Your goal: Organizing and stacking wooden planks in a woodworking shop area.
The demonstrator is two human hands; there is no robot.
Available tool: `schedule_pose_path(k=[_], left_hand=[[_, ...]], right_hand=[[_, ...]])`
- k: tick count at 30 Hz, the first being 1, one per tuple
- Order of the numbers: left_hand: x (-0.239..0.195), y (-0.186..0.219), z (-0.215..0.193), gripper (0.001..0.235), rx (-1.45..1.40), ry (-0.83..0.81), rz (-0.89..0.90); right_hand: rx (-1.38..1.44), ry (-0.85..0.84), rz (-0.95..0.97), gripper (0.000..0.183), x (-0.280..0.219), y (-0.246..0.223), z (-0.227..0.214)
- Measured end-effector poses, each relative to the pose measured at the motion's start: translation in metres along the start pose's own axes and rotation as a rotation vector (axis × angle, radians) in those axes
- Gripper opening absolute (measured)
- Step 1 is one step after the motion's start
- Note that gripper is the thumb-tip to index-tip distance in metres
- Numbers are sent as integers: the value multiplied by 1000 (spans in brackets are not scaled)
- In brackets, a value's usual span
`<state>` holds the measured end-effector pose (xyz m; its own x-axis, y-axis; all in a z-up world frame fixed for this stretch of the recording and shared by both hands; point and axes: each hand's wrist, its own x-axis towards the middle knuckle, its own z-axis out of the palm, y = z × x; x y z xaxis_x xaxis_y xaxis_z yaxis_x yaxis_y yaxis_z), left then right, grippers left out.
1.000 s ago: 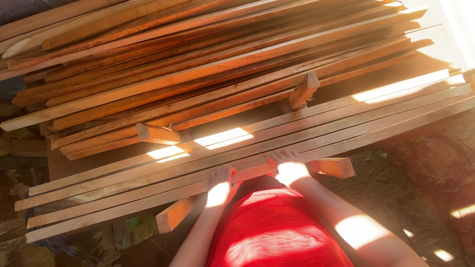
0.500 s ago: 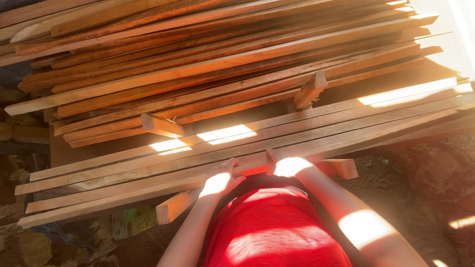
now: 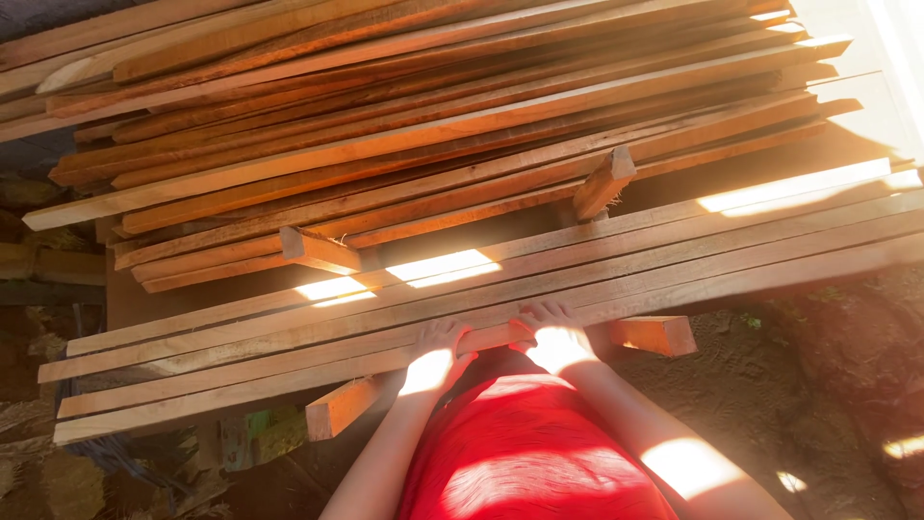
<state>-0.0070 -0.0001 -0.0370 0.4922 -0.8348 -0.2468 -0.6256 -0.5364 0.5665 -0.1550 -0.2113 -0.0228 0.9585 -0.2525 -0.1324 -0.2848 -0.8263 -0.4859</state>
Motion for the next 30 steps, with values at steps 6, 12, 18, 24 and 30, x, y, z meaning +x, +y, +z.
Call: schedule_pose_path(k=[6, 12, 18, 24, 30], left_hand=[[-3, 11, 19, 49, 148, 163, -13], [2, 20, 23, 44, 60, 185, 117], [-5, 22, 20, 38, 50, 277, 141], [-5, 24, 16, 41, 17, 250, 135], [0, 22, 18, 39, -53, 269, 121]], right_hand=[[62, -19, 67, 45, 11, -13, -19], [-233, 337, -125, 70, 75, 7, 20], [-127, 52, -42, 81, 103, -3, 6], [-143, 91, -99, 91, 104, -5, 5], [-234, 127, -101, 92, 102, 5, 25]])
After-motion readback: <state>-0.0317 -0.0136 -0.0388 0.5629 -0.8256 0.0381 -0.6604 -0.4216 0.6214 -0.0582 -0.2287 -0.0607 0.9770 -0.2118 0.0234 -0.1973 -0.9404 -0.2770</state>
